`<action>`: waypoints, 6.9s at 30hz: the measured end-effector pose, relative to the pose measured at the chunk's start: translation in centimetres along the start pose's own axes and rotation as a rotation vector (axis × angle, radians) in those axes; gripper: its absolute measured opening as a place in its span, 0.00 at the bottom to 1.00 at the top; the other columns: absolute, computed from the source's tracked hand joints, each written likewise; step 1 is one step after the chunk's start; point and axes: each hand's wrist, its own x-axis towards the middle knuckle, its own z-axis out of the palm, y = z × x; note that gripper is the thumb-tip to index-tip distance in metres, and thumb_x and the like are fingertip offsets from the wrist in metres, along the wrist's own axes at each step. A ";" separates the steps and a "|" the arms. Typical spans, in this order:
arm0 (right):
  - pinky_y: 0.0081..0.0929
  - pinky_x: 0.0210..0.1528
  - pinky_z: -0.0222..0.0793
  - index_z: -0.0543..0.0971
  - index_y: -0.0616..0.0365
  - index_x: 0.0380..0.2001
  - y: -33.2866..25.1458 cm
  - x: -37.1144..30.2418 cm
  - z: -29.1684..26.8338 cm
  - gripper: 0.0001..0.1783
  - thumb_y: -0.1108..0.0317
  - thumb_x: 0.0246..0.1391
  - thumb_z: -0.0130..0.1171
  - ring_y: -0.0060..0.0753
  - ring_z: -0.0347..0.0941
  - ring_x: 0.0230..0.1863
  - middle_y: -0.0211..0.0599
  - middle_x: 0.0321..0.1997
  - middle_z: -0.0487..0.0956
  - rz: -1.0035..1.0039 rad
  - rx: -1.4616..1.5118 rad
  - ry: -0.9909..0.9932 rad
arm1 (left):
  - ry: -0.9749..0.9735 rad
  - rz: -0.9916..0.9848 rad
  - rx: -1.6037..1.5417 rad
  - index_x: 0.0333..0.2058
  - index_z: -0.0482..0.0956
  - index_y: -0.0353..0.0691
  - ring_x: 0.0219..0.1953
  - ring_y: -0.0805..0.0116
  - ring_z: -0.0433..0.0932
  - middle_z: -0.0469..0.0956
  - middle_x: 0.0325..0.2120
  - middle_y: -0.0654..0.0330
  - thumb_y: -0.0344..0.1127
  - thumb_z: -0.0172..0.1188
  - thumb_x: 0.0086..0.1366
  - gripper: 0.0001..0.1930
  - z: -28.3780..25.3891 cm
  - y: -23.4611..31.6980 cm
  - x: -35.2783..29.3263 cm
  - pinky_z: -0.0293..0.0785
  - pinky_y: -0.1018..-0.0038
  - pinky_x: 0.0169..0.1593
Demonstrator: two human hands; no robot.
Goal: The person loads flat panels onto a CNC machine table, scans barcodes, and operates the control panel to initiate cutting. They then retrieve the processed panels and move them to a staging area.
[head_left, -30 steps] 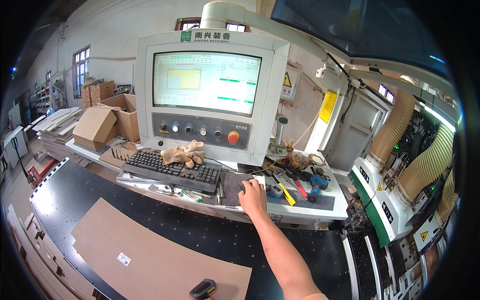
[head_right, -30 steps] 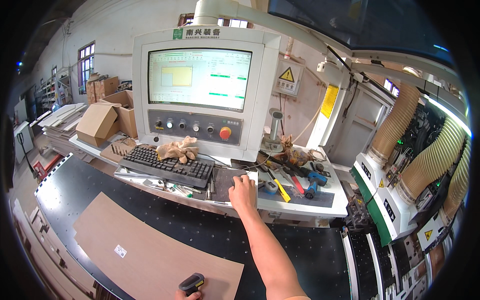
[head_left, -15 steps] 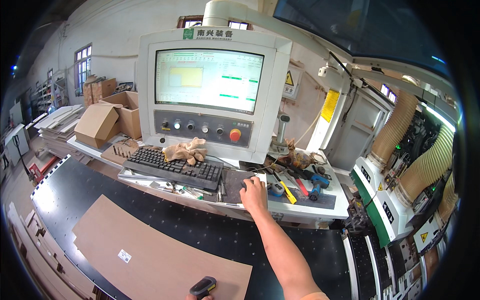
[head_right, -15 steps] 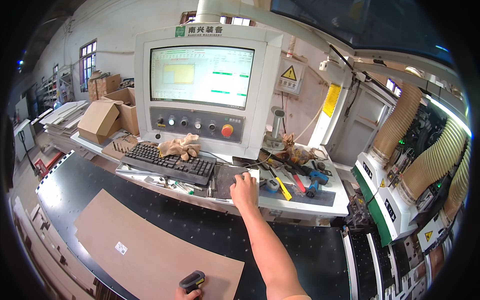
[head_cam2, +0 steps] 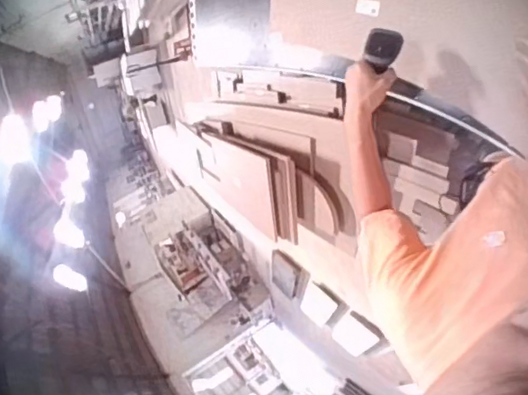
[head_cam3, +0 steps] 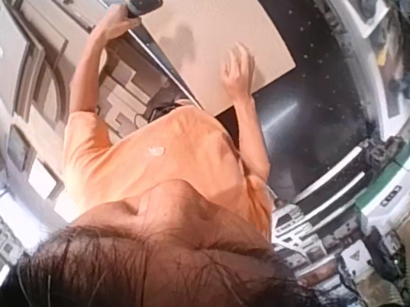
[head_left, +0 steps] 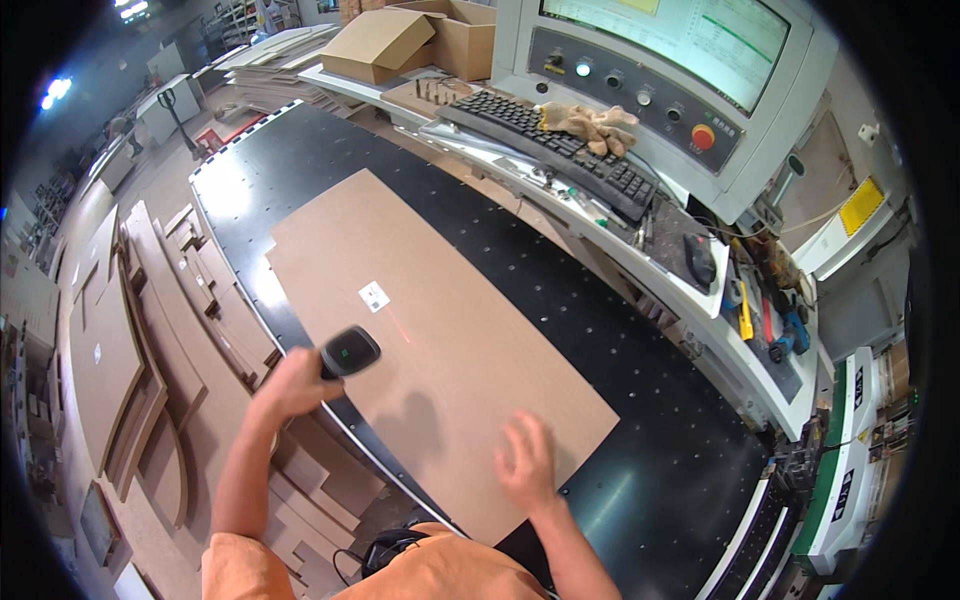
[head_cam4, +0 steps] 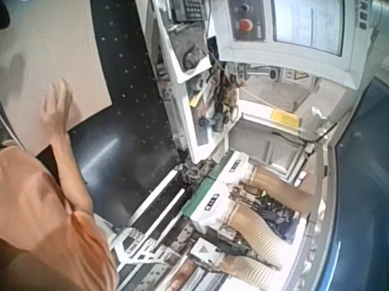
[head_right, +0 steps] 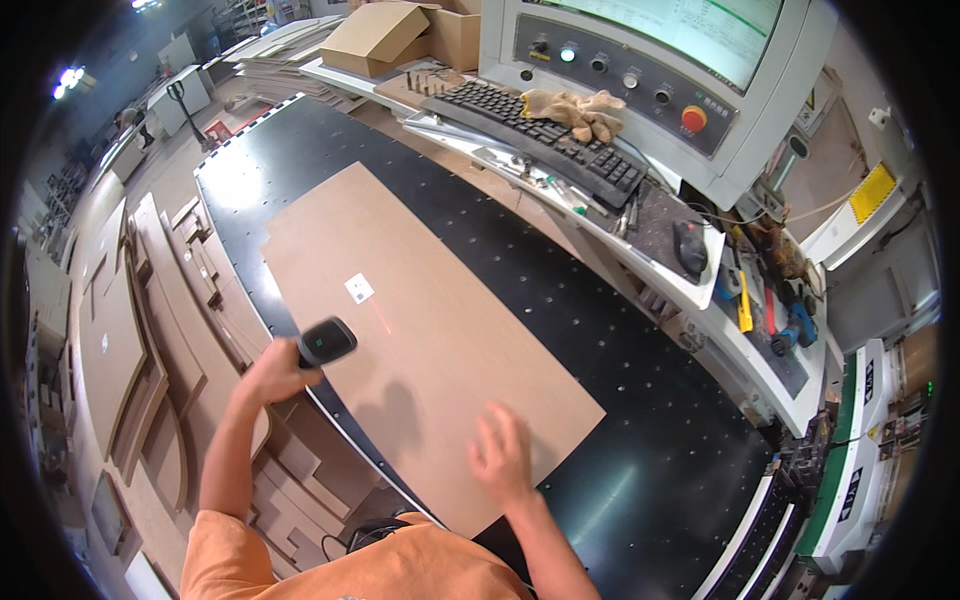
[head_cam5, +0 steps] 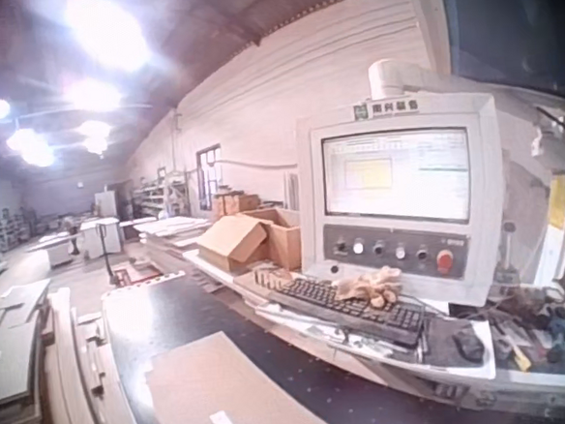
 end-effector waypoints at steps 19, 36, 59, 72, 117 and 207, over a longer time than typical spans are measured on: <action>0.49 0.68 0.59 0.73 0.60 0.57 -7.5 -5.0 3.1 0.31 0.61 0.51 0.68 0.51 0.61 0.69 0.47 0.65 0.68 -0.110 0.038 -0.424 | -0.008 -0.017 -0.081 0.24 0.78 0.27 0.22 0.63 0.75 0.75 0.17 0.53 0.37 0.64 0.46 0.15 -5.0 -2.1 6.2 0.74 0.65 0.32; 0.52 0.73 0.52 0.72 0.59 0.60 -0.7 -9.5 -4.6 0.36 0.53 0.51 0.66 0.56 0.54 0.73 0.48 0.71 0.63 0.107 -0.128 -0.334 | 0.285 -0.136 -0.249 0.28 0.81 0.24 0.24 0.65 0.77 0.77 0.19 0.53 0.39 0.67 0.48 0.18 -2.3 -6.5 7.4 0.74 0.64 0.31; 0.52 0.70 0.58 0.72 0.68 0.57 2.2 -26.7 -16.3 0.33 0.59 0.53 0.69 0.65 0.57 0.71 0.56 0.70 0.63 0.567 -0.303 0.028 | 0.396 -0.071 -0.097 0.36 0.84 0.25 0.33 0.51 0.84 0.84 0.27 0.42 0.45 0.65 0.53 0.23 9.5 -5.4 5.3 0.77 0.61 0.40; 0.51 0.72 0.53 0.68 0.71 0.60 0.5 -27.1 -14.9 0.37 0.63 0.51 0.70 0.63 0.54 0.73 0.59 0.72 0.59 0.715 -0.228 0.199 | 0.337 -0.132 -0.062 0.26 0.84 0.27 0.27 0.54 0.84 0.82 0.22 0.47 0.45 0.67 0.47 0.21 7.4 -4.2 10.2 0.78 0.63 0.36; 0.56 0.67 0.59 0.71 0.66 0.57 2.3 -23.0 -12.1 0.33 0.58 0.53 0.68 0.65 0.59 0.67 0.55 0.68 0.62 0.868 -0.538 0.305 | -0.004 -0.014 -1.086 0.35 0.76 0.42 0.23 0.74 0.74 0.75 0.23 0.64 0.47 0.58 0.69 0.14 14.9 -1.4 5.0 0.70 0.76 0.25; 0.40 0.66 0.66 0.81 0.55 0.55 18.9 24.7 -16.9 0.22 0.65 0.56 0.62 0.51 0.67 0.64 0.46 0.64 0.69 0.648 -0.488 0.318 | -0.254 0.590 -0.339 0.29 0.84 0.34 0.29 0.38 0.83 0.81 0.25 0.38 0.39 0.56 0.63 0.14 23.4 24.7 1.8 0.78 0.48 0.32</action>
